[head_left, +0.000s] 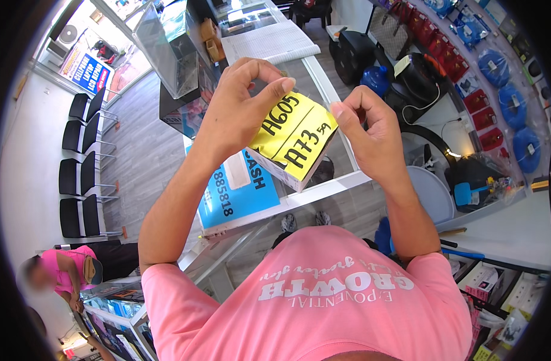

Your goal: The person picks up small product boxes from a shelf, applies yellow adhesive labels to them, and places them on a counter. The person also handles a smartphone and a power bank during the process.

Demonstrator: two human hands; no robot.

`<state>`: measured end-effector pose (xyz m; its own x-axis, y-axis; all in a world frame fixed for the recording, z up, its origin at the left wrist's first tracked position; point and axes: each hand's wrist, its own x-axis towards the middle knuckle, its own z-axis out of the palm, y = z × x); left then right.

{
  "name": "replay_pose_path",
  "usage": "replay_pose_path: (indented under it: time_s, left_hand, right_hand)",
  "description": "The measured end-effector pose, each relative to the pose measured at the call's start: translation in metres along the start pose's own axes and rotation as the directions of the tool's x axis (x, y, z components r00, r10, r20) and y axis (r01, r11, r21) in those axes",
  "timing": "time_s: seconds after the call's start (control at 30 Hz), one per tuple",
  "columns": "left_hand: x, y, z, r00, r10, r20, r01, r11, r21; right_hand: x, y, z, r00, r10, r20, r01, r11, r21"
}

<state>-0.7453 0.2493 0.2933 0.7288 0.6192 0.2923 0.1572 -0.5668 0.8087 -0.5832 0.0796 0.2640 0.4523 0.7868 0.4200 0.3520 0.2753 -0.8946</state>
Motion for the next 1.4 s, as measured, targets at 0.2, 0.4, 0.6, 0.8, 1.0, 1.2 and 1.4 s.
replay_pose_path:
  time_s: [0.2, 0.4, 0.6, 0.8, 1.0, 1.2, 1.4]
  left_hand:
    - [0.004, -0.001, 0.0, 0.999, 0.034, 0.011, -0.035, 0.997, 0.069]
    - [0.003, -0.007, 0.0, 0.999, 0.04, 0.007, -0.041, 0.997, 0.062]
    - [0.003, -0.008, 0.0, 0.999, 0.042, 0.014, -0.042, 0.997, 0.06]
    - [0.005, -0.009, 0.001, 0.999, 0.051, 0.011, -0.052, 0.994, 0.095]
    - [0.008, -0.009, 0.003, 0.999, 0.049, 0.018, -0.051, 0.993, 0.107]
    - [0.008, -0.003, 0.006, 0.999, -0.044, 0.019, 0.041, 0.992, 0.123]
    - [0.005, 0.007, 0.004, 0.988, -0.147, 0.043, 0.145, 0.988, 0.057]
  right_hand:
    - [0.004, 0.001, 0.0, 0.997, -0.077, -0.003, 0.076, 0.986, -0.149]
    - [0.009, -0.009, -0.001, 0.998, -0.057, 0.042, 0.066, 0.962, -0.264]
    - [0.012, -0.016, -0.004, 0.996, -0.021, 0.09, 0.05, 0.941, -0.333]
    - [0.015, -0.021, -0.006, 0.994, 0.046, 0.102, -0.005, 0.929, -0.369]
    - [0.015, -0.022, -0.007, 0.993, 0.068, 0.098, -0.026, 0.924, -0.38]
    - [0.015, -0.022, -0.009, 0.993, 0.069, 0.094, -0.026, 0.915, -0.403]
    - [0.017, -0.019, -0.011, 0.991, 0.084, 0.1, -0.035, 0.909, -0.414]
